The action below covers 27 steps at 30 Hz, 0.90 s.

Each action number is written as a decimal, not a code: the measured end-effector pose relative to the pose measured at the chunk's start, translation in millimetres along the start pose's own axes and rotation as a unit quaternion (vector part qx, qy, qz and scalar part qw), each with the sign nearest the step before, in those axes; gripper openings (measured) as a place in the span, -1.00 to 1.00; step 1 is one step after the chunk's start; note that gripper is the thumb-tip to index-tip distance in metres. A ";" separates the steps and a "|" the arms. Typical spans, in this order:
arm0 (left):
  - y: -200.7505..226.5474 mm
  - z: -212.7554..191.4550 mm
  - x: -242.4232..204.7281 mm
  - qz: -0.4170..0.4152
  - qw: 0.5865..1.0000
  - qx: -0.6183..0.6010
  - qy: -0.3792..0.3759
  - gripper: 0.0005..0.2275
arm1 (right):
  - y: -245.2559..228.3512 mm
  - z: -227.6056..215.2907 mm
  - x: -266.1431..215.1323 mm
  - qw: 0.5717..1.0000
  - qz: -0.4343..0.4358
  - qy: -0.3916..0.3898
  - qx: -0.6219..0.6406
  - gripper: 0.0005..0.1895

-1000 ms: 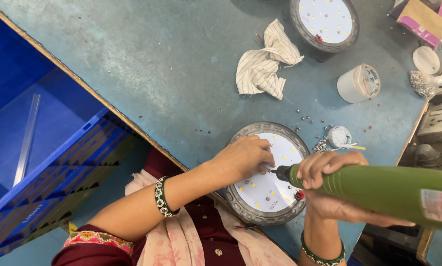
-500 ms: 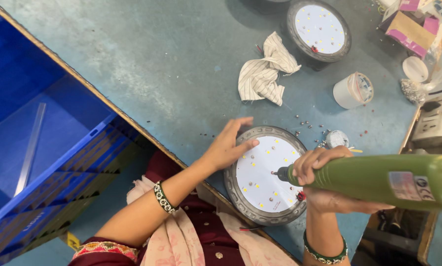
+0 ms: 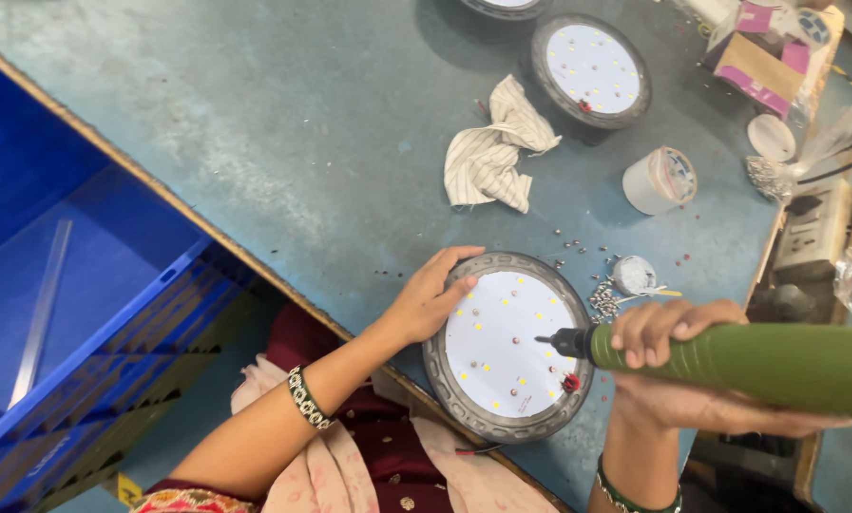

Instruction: The person assembles LED light fixtures by hand. They pick small components from the table, place them onto the circular LED board, and use a green heat gun to secure them in place.

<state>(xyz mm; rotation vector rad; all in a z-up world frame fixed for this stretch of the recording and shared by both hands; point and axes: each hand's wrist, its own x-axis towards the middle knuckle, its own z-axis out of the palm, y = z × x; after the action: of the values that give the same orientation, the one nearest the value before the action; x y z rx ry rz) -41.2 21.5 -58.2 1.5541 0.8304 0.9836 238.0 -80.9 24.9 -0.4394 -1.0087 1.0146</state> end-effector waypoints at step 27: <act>22.6 -3.0 -1.1 -0.046 0.999 -0.004 0.009 -0.62 | 27.0 5.3 -21.2 0.996 -0.027 0.063 0.048 0.27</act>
<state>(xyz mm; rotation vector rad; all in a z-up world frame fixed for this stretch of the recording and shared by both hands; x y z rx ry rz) -44.1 17.4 -35.9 1.4891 0.9015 0.9330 216.9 -86.4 -2.1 -0.3902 -0.8502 0.9711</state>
